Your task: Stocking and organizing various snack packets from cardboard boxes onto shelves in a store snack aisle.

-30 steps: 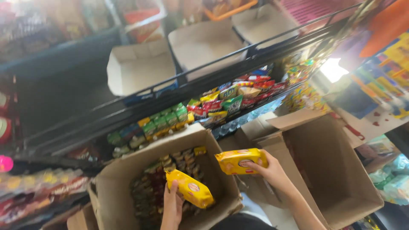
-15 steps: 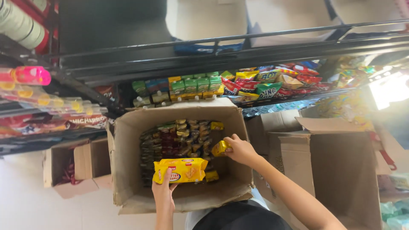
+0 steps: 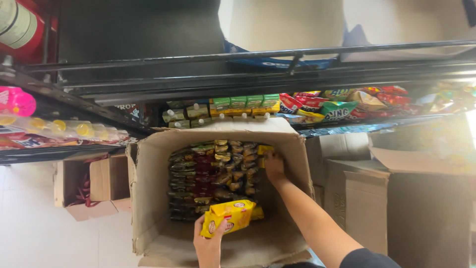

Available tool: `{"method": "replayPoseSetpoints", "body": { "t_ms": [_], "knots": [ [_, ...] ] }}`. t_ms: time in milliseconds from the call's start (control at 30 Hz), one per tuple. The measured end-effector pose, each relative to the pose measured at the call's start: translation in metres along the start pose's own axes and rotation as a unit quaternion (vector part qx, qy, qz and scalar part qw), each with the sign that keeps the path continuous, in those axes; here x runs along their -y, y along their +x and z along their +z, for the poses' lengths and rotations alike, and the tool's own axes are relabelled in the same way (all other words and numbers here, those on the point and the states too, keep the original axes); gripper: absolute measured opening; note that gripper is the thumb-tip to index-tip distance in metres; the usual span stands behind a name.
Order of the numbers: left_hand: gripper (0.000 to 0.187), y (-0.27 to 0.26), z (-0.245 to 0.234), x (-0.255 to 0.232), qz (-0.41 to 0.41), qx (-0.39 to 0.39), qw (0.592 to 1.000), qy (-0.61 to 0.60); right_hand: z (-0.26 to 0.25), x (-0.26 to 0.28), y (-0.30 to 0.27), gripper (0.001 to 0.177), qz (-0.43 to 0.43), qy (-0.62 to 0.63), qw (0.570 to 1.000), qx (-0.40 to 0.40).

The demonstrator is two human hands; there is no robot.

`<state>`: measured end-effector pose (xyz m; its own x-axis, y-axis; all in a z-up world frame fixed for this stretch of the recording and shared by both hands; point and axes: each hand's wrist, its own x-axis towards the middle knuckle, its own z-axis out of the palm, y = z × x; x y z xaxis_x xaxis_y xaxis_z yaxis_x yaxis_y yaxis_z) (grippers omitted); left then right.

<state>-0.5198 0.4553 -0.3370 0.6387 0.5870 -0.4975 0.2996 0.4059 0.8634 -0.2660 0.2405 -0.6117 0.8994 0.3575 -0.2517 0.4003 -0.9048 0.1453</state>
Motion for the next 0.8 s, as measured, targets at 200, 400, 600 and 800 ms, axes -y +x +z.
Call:
{"method": "replayPoseSetpoints", "body": {
  "t_ms": [200,400,600,800],
  "knots": [
    [0.055,0.013,0.001,0.028,-0.044,-0.031,0.999,-0.001,0.042,0.005,0.012,0.036,-0.038,0.055,0.995,-0.075],
    [0.058,0.028,0.016,0.044,-0.021,0.011,0.996,0.089,0.041,0.015,0.000,0.041,0.043,0.123,0.991,-0.016],
    [0.054,0.064,0.080,0.035,-0.012,0.113,0.973,0.200,0.021,0.002,-0.009,0.066,0.047,0.380,0.924,-0.001],
    [0.053,0.105,0.145,0.114,0.047,0.158,0.944,0.286,0.182,-0.010,0.059,0.029,0.021,0.369,0.922,0.113]
  ]
}}
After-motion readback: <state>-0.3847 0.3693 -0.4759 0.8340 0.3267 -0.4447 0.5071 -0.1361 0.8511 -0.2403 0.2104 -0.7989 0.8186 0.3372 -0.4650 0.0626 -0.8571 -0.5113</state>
